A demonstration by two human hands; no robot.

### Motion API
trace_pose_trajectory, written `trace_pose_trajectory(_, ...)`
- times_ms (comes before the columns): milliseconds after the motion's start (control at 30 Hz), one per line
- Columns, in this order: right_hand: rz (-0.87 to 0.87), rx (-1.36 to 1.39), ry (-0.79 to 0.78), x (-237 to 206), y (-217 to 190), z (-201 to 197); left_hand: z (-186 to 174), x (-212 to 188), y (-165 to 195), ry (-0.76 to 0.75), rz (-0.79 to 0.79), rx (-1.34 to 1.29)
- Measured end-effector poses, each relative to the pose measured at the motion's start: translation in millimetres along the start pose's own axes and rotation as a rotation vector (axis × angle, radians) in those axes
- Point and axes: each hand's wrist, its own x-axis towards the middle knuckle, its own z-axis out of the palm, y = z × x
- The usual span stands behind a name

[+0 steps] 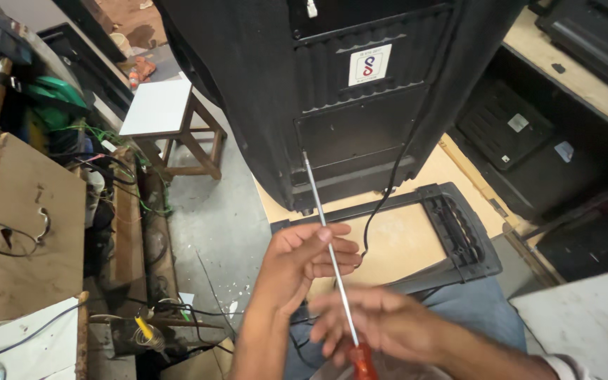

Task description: The person uses a screwdriver to remove screws from the front and back panels of a black stereo system. They detach the front panel and set it aside, then continue unscrewing the back panel.

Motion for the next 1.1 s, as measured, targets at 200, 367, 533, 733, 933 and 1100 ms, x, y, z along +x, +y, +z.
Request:
trace_pose_trajectory(200,-0.252,-0.309,0.063,22.6,-5.8,-7.8,-3.6,5.4,-4.7,0.102,0.097,-0.060)
trace_pose_trajectory(367,-0.066,-0.141,0.120,12.5,-19.0,-0.1,-11.0,12.6,-11.6,0.121,0.122,0.011)
trace_pose_trajectory(533,-0.114,-0.239,-0.013,11.9,-29.6,-0.5,-7.9,18.0,-2.4,0.054,0.176,-0.149)
trace_pose_trajectory(733,-0.218,-0.232,-0.009,15.2,-18.2,0.6,12.8,72.5,9.4,0.279,0.380,-0.314)
trace_pose_trajectory(933,-0.158,-0.315,0.045,2.7,-22.2,3.9,9.0,105.4,3.0,0.367,0.427,-0.391)
trace_pose_trajectory(1100,-0.198,-0.361,-0.031,-4.5,-11.0,5.0,1.1,105.1,-6.3,0.216,0.409,-0.456)
